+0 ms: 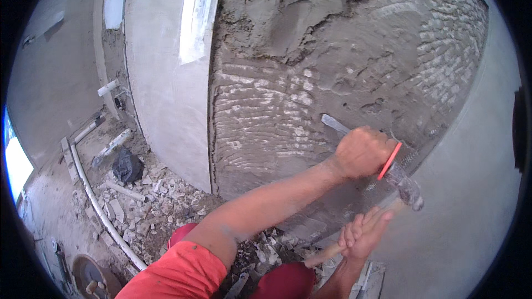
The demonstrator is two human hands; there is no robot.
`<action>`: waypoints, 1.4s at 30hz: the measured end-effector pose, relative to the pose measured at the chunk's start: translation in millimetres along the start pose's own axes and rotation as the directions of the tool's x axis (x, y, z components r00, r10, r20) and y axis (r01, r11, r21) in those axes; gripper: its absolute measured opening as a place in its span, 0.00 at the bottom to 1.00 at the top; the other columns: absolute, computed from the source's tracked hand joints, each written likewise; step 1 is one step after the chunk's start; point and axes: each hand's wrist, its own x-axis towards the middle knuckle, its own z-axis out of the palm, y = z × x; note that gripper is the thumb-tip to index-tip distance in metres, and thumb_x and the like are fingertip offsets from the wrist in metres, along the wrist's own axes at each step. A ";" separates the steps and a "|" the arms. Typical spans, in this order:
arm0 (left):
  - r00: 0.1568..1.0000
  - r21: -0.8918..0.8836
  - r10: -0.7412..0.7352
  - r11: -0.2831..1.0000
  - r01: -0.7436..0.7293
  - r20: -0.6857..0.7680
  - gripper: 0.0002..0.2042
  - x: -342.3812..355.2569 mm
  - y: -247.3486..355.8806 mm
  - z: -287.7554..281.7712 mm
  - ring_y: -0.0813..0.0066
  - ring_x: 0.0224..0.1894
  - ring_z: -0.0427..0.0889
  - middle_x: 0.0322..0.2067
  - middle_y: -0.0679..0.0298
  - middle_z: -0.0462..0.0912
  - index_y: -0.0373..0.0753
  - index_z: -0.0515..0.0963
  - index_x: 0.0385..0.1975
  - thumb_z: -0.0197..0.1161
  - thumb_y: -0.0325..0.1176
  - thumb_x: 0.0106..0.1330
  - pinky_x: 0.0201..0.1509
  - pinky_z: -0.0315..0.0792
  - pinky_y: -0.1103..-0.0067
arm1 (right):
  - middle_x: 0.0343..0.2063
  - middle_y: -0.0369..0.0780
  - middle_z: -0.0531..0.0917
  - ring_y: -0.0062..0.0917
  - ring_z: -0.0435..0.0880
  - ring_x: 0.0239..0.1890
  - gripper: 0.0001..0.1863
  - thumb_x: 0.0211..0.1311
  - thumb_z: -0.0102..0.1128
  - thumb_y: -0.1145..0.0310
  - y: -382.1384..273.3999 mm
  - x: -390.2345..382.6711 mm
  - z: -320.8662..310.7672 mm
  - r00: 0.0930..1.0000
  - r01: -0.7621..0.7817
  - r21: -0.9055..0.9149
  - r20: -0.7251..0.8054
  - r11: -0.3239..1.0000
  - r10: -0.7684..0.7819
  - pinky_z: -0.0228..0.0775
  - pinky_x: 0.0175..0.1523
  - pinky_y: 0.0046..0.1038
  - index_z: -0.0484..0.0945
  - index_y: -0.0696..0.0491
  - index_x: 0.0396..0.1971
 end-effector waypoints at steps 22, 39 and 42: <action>0.988 -0.147 0.151 0.977 -0.151 -0.009 0.06 4.9 2.2 -43.5 0.65 0.22 0.81 0.18 0.64 0.77 0.42 0.76 0.22 0.65 0.34 0.47 0.26 0.73 0.72 | 0.10 0.37 0.66 0.23 0.63 0.04 0.31 0.68 0.32 0.30 8.0 -38.9 -34.0 0.797 0.461 0.215 0.327 0.861 -0.508 0.61 0.08 0.25 0.60 0.45 0.47; 0.974 -0.247 0.113 0.956 -0.162 -0.198 0.07 23.1 -6.5 -47.3 0.63 0.22 0.81 0.18 0.63 0.76 0.41 0.74 0.21 0.65 0.33 0.46 0.26 0.73 0.70 | 0.15 0.37 0.70 0.26 0.69 0.13 0.29 0.69 0.43 0.36 11.5 -30.7 -28.4 0.700 0.588 0.069 0.456 0.806 -0.550 0.69 0.18 0.34 0.65 0.50 0.47; 0.973 -0.258 0.114 0.952 -0.165 -0.202 0.07 23.4 -2.7 -46.0 0.63 0.22 0.81 0.18 0.63 0.76 0.40 0.73 0.20 0.65 0.33 0.47 0.26 0.73 0.69 | 0.16 0.37 0.70 0.25 0.68 0.12 0.30 0.69 0.42 0.36 3.5 -28.1 -4.1 0.507 0.733 0.217 0.458 0.644 -0.731 0.67 0.17 0.30 0.63 0.49 0.51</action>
